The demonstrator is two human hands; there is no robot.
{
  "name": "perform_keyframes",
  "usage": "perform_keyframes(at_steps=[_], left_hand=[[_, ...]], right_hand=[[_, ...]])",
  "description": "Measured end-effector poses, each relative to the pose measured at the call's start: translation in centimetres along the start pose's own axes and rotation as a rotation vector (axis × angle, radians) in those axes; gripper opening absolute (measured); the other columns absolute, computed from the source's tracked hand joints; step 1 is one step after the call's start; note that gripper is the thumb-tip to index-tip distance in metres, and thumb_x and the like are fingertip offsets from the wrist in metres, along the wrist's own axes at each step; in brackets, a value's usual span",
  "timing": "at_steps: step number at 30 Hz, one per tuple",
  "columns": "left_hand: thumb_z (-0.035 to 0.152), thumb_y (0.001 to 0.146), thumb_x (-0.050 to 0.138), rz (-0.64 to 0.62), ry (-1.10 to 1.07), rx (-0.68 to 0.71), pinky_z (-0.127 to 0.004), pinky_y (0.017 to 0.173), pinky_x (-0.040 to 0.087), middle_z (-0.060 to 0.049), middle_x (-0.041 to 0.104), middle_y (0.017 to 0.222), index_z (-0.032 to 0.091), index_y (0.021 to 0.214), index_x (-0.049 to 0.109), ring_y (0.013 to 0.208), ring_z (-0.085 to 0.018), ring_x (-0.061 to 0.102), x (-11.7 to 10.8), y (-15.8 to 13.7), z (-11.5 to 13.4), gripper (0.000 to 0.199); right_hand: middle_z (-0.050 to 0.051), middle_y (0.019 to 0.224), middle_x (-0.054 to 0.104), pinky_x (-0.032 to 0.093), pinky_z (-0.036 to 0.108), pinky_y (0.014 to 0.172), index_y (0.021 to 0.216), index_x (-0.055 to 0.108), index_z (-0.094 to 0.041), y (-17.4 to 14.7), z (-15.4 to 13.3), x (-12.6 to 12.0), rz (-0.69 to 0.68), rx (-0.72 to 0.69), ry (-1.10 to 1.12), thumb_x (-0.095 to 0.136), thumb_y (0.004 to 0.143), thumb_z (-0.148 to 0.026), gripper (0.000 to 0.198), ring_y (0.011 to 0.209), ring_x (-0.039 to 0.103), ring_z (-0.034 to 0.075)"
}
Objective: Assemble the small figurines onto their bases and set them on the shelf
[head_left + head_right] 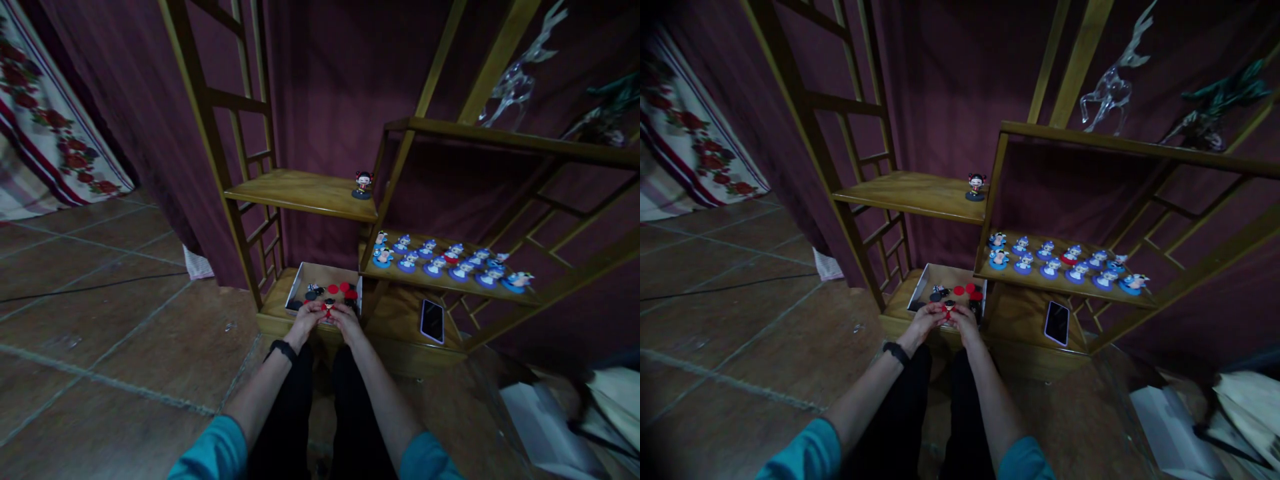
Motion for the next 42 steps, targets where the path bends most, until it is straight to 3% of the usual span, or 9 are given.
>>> perform_keyframes(at_steps=[6, 15, 24, 33, 42], left_hand=[[0.015, 0.051, 0.079, -0.017, 0.112, 0.063, -0.017, 0.049, 0.044, 0.001, 0.063, 0.062, 0.01, 0.087, 0.063, 0.05, -0.007, 0.056, 0.0, 0.7, -0.1, 0.04], [0.018, 0.05, 0.081, 0.026, 0.112, 0.074, -0.021, 0.055, 0.047, 0.0, 0.06, 0.058, 0.011, 0.08, 0.063, 0.051, -0.008, 0.057, -1.2, 1.3, -0.2, 0.035], [0.024, 0.053, 0.08, -0.028, 0.126, 0.018, -0.021, 0.056, 0.047, -0.002, 0.063, 0.063, 0.01, 0.073, 0.063, 0.057, -0.01, 0.059, -0.9, 1.4, -0.7, 0.029], [0.021, 0.058, 0.075, -0.014, 0.173, 0.043, -0.022, 0.055, 0.046, -0.001, 0.058, 0.056, 0.01, 0.065, 0.062, 0.05, -0.008, 0.054, -1.2, 1.9, -1.1, 0.019], [0.015, 0.058, 0.073, -0.076, 0.257, 0.129, -0.018, 0.048, 0.039, 0.001, 0.059, 0.056, 0.009, 0.086, 0.064, 0.046, -0.007, 0.051, -0.7, 2.4, -0.9, 0.031]], right_hand=[[0.0, 0.072, 0.067, 0.047, 0.023, 0.054, 0.082, 0.064, -0.017, 0.1, 0.0, 0.0, -0.008, -0.014, -0.039, 0.077, 0.048, -0.031, 0.038, 0.057, 0.06, 0.011], [0.003, 0.072, 0.068, 0.051, 0.028, 0.065, 0.082, 0.064, -0.016, 0.1, 0.3, 0.3, -0.056, 0.036, -0.003, 0.077, 0.049, -0.028, 0.037, 0.063, 0.063, 0.013], [-0.001, 0.058, 0.064, 0.05, 0.026, 0.056, 0.082, 0.063, -0.016, 0.7, 0.8, -0.7, 0.019, 0.066, -0.038, 0.075, 0.053, -0.027, 0.033, 0.051, 0.058, 0.01], [0.0, 0.067, 0.067, 0.052, 0.027, 0.06, 0.085, 0.062, -0.018, 1.1, 1.3, -0.4, -0.071, 0.096, -0.077, 0.074, 0.055, -0.024, 0.032, 0.058, 0.063, 0.013], [-0.002, 0.073, 0.065, 0.051, 0.026, 0.059, 0.085, 0.058, -0.02, 0.8, 1.1, -0.6, -0.045, 0.062, -0.098, 0.075, 0.057, -0.028, 0.034, 0.057, 0.061, 0.01]])
Point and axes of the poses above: each hand's wrist, its own y-axis towards the middle knuckle, its own x-axis out of the palm, z = x × y, the point moved 8 cm from there along y, towards the middle knuckle
